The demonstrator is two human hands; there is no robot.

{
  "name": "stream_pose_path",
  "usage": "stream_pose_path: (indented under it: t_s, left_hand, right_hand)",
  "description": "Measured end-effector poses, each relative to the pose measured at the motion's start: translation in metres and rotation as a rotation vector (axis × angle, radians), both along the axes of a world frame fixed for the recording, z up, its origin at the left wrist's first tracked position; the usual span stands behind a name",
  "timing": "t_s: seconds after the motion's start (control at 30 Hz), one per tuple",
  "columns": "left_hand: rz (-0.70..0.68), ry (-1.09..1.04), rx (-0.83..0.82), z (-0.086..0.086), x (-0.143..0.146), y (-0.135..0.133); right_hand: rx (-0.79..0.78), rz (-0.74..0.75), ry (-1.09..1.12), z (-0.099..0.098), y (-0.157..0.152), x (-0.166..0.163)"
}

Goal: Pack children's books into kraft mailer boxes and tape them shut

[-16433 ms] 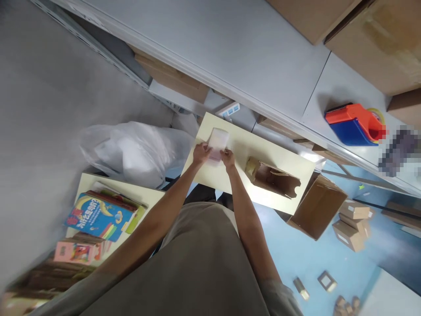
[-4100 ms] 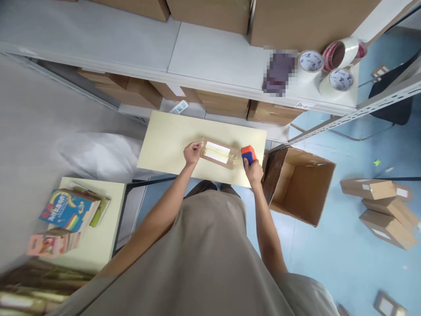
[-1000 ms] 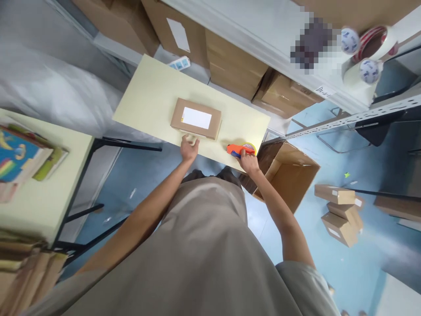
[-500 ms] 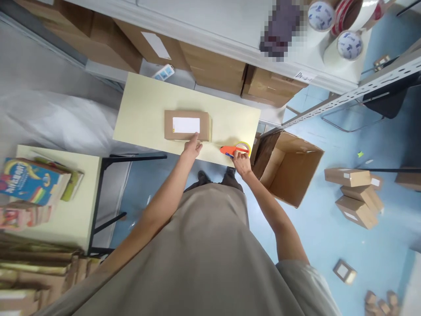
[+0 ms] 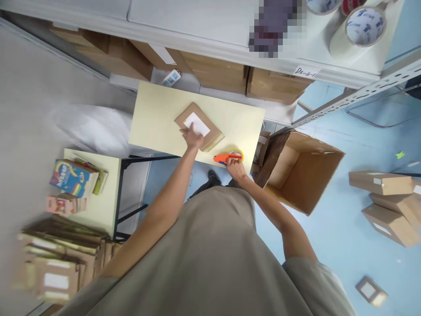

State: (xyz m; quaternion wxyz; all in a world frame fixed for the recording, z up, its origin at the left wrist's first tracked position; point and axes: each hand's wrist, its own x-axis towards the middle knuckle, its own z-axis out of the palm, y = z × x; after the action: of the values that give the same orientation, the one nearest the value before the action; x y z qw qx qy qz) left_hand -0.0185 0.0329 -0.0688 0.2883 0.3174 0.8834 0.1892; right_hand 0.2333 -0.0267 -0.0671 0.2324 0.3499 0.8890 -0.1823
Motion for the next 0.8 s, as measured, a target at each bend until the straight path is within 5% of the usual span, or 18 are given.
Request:
stream_pose_path:
  t_s: [0.13,0.23,0.4,0.6,0.8]
  left_hand:
    - [0.255,0.059,-0.159,0.002,0.047,0.026]
    - [0.287,0.054,-0.203,0.001,0.065,0.034]
    - [0.248,0.1,-0.22,-0.002,0.064,0.031]
    - [0.129,0.123,-0.241,0.003,0.061,0.015]
    - [-0.078,0.124,-0.243,0.01,0.056,-0.003]
  right_hand:
    - [-0.029,0.01,0.022,-0.005,0.003,-0.002]
    - [-0.027,0.015,0.04,-0.008,0.004,-0.003]
    - [-0.045,0.064,0.065,-0.006,0.02,0.018]
    - [-0.028,0.01,-0.003,0.004,0.076,0.071]
    - [-0.046,0.012,0.041,0.003,0.114,0.036]
